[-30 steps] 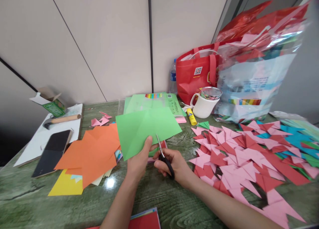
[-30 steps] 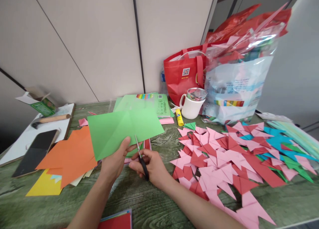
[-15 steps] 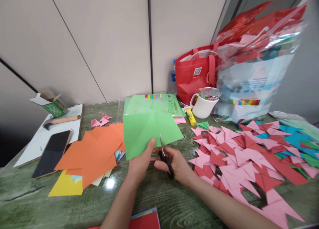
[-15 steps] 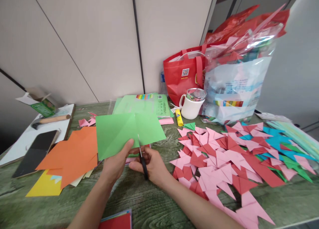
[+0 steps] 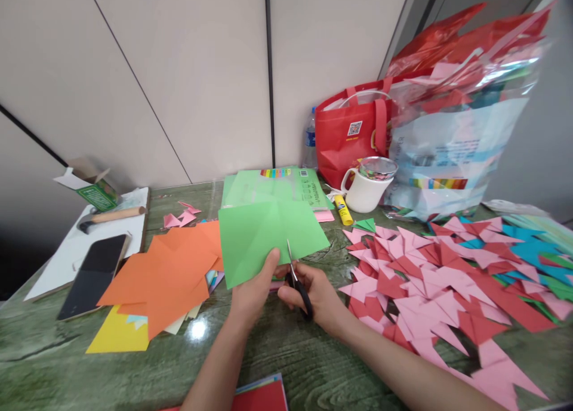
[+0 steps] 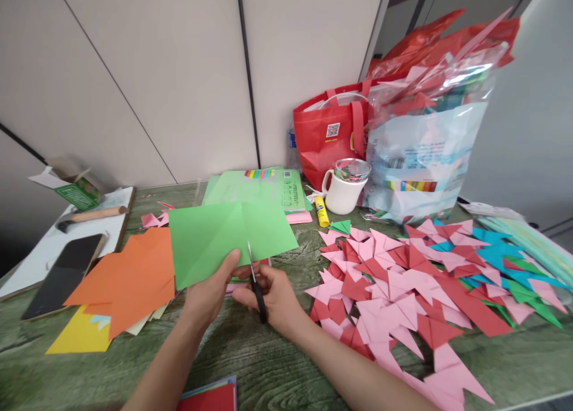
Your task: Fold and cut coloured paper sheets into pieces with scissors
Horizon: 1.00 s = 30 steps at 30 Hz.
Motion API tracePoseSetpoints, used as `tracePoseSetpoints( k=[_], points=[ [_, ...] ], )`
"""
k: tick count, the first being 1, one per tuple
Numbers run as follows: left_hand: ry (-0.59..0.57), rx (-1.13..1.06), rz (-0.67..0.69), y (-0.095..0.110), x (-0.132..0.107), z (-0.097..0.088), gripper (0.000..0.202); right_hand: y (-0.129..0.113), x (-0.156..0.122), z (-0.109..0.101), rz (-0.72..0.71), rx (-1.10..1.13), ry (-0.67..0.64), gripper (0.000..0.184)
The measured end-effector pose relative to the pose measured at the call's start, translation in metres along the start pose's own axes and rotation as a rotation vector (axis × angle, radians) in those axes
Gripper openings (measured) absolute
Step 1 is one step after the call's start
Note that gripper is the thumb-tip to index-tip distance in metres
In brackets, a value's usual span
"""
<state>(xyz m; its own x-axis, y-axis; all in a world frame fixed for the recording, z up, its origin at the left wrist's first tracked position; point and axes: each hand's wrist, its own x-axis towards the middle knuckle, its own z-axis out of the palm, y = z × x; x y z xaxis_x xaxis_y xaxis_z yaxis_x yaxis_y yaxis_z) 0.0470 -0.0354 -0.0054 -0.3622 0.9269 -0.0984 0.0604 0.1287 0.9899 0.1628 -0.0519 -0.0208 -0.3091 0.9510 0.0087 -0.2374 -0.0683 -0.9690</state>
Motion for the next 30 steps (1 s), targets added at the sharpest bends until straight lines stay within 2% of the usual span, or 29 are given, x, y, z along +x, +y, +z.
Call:
tracePoseSetpoints(
  k=[15, 22, 30],
  points=[
    [-0.011, 0.016, 0.032, 0.0015, -0.0017, 0.0014, 0.033, 0.0047, 0.0005, 0.0011, 0.022, 0.016, 0.032, 0.031],
    [-0.003, 0.025, -0.015, 0.0001, -0.002, 0.0008, 0.042, 0.0046, -0.0008, 0.002, 0.087, -0.001, 0.063, 0.032],
    [-0.096, -0.018, -0.042, 0.0023, -0.005, 0.0009, 0.038, -0.0004, -0.0002, 0.0023, 0.076, -0.021, 0.075, 0.041]
  ],
)
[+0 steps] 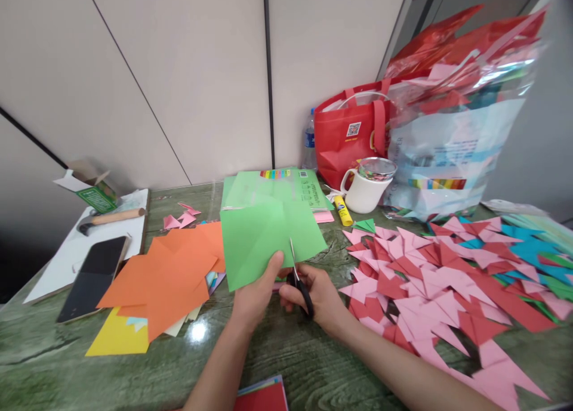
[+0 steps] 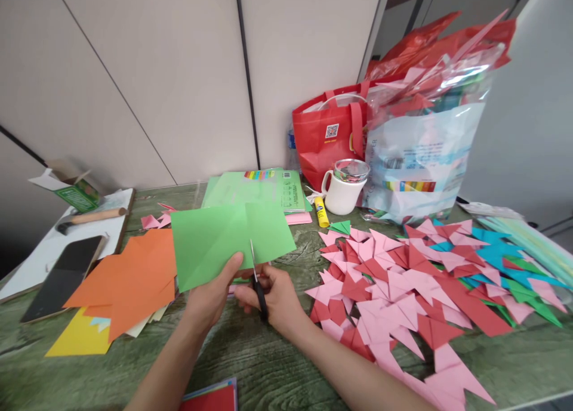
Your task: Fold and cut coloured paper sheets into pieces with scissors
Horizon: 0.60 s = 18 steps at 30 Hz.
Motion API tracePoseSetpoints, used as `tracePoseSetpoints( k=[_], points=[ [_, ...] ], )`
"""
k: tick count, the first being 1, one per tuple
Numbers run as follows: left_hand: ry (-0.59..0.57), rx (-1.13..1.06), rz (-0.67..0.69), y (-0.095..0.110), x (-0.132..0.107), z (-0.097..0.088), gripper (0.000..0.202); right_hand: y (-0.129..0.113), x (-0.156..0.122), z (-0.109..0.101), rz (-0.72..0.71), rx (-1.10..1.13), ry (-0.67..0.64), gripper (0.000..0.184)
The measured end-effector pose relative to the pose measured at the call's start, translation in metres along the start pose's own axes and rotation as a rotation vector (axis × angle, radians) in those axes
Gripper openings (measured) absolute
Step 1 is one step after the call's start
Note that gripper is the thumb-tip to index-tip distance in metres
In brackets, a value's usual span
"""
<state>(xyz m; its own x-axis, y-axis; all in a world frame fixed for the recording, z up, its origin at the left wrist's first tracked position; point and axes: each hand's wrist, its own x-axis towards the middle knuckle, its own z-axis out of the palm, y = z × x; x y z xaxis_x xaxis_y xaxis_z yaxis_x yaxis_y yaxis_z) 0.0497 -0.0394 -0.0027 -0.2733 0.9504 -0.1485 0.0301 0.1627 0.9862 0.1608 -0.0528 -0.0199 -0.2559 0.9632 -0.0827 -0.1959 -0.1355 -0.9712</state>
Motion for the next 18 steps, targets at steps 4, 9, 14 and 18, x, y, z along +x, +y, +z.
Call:
tracePoseSetpoints(
  k=[4, 9, 14, 18],
  points=[
    [-0.018, -0.043, 0.031, -0.0006, -0.0004, 0.0003, 0.033, -0.0044, 0.0, -0.0002, -0.058, -0.027, 0.044, 0.038],
    [-0.012, -0.119, 0.033, -0.0026, -0.001, 0.0024, 0.038, -0.0065, -0.0011, -0.0009, -0.098, -0.083, 0.086, 0.035],
    [-0.006, -0.137, -0.002, -0.0006, -0.0022, 0.0032, 0.041, -0.0076, -0.0018, -0.0004, -0.109, -0.085, 0.091, 0.033],
    [-0.018, -0.165, 0.011, -0.0001, -0.0023, 0.0034, 0.042, -0.0069, -0.0017, 0.0, -0.118, -0.076, 0.093, 0.033]
  ],
)
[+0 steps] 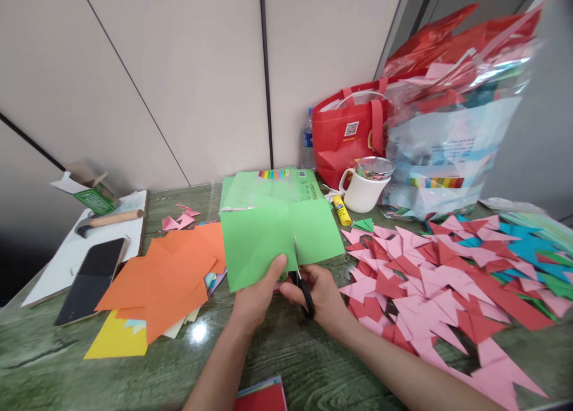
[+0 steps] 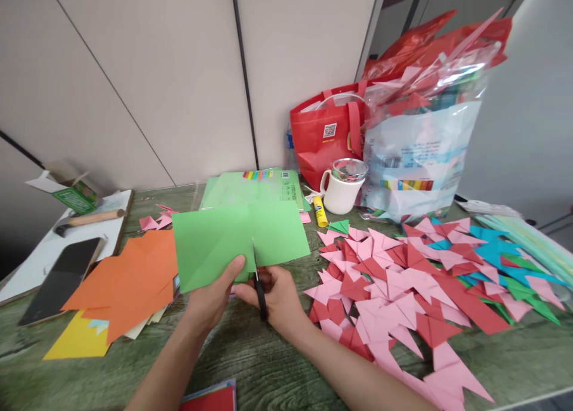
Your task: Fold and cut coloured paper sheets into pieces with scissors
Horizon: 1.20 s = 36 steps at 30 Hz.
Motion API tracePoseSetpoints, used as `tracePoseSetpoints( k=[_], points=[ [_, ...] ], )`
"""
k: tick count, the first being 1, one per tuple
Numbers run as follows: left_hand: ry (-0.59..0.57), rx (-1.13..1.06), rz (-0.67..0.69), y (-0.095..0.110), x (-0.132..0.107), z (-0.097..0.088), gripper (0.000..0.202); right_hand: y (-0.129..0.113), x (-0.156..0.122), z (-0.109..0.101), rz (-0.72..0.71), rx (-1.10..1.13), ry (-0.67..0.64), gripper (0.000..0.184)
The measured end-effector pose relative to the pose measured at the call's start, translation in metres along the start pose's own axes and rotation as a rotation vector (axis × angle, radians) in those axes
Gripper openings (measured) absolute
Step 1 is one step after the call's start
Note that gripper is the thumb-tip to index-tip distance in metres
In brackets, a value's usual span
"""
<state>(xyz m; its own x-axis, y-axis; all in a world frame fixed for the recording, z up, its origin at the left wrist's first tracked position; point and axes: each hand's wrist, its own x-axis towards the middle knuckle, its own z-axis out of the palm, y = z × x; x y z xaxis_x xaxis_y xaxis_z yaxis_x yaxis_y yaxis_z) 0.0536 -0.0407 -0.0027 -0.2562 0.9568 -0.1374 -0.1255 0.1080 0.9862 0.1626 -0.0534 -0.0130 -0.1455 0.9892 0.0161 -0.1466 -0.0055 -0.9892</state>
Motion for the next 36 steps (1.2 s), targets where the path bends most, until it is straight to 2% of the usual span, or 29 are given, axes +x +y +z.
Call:
tracePoseSetpoints(
  k=[10, 25, 36],
  points=[
    [-0.035, 0.001, 0.046, -0.003, 0.001, -0.001, 0.039, 0.002, 0.001, -0.001, -0.003, -0.007, -0.004, 0.03],
    [-0.06, 0.054, 0.021, 0.0, -0.001, 0.0, 0.025, 0.011, 0.001, -0.002, 0.041, -0.012, 0.046, 0.037],
    [-0.078, 0.011, 0.002, -0.003, 0.0, -0.001, 0.025, 0.007, 0.0, -0.002, 0.062, 0.023, 0.032, 0.037]
  ],
)
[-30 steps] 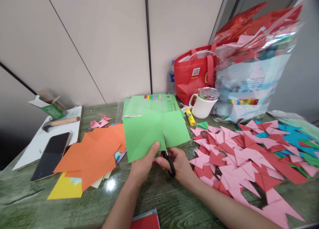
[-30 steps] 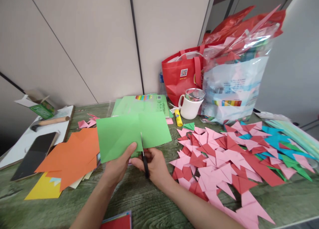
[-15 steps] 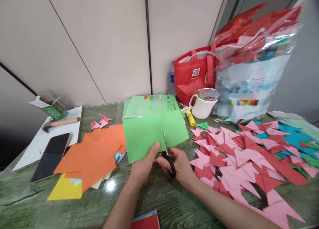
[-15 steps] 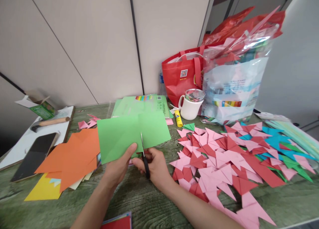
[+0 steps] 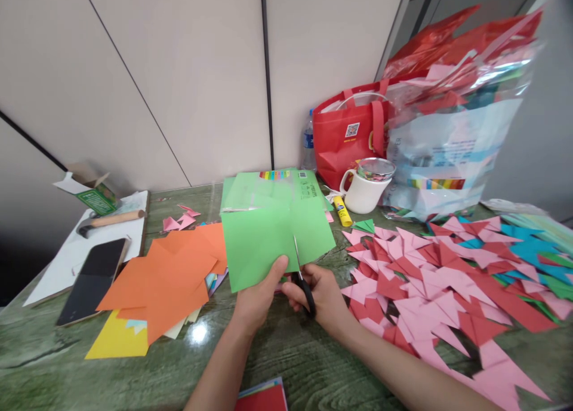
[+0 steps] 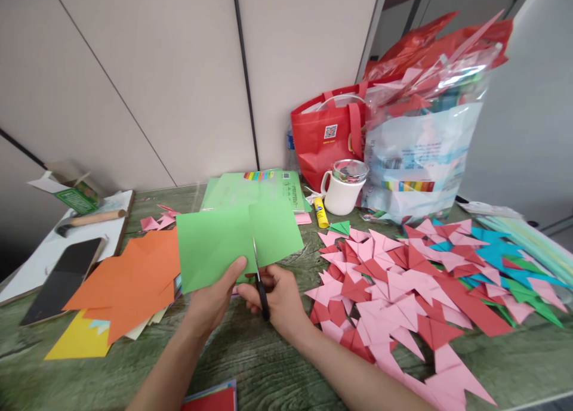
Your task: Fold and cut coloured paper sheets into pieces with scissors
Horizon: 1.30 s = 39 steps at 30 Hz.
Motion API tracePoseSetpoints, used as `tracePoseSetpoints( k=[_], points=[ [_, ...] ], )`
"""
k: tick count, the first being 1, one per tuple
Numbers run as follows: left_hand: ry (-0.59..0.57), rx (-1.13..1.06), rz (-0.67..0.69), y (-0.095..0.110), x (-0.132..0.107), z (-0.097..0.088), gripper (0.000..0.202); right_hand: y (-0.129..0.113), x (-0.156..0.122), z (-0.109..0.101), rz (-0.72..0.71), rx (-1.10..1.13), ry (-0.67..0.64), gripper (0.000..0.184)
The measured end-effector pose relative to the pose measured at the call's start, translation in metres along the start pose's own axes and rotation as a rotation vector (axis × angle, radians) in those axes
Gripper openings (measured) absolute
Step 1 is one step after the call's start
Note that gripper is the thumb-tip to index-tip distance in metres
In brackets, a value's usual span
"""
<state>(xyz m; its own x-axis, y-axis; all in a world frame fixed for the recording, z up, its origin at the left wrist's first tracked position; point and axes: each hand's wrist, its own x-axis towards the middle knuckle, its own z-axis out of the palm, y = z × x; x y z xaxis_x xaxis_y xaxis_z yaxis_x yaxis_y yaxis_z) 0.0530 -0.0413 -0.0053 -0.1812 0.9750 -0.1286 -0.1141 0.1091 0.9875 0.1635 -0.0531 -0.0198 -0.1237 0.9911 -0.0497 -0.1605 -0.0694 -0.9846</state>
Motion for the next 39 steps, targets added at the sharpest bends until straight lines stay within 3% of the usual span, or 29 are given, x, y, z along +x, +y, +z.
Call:
tracePoseSetpoints(
  k=[5, 25, 39],
  points=[
    [0.024, 0.021, -0.022, -0.0034, 0.0016, -0.0006, 0.027, -0.0025, 0.0022, -0.0012, -0.08, 0.038, -0.024, 0.035],
    [0.069, -0.117, -0.061, -0.001, 0.0016, 0.0034, 0.047, 0.0023, 0.0026, -0.0044, -0.044, 0.004, 0.03, 0.038],
    [0.066, -0.114, -0.058, -0.0033, 0.0021, 0.0032, 0.035, 0.0026, 0.0033, -0.0032, -0.027, 0.021, 0.027, 0.031]
  ],
)
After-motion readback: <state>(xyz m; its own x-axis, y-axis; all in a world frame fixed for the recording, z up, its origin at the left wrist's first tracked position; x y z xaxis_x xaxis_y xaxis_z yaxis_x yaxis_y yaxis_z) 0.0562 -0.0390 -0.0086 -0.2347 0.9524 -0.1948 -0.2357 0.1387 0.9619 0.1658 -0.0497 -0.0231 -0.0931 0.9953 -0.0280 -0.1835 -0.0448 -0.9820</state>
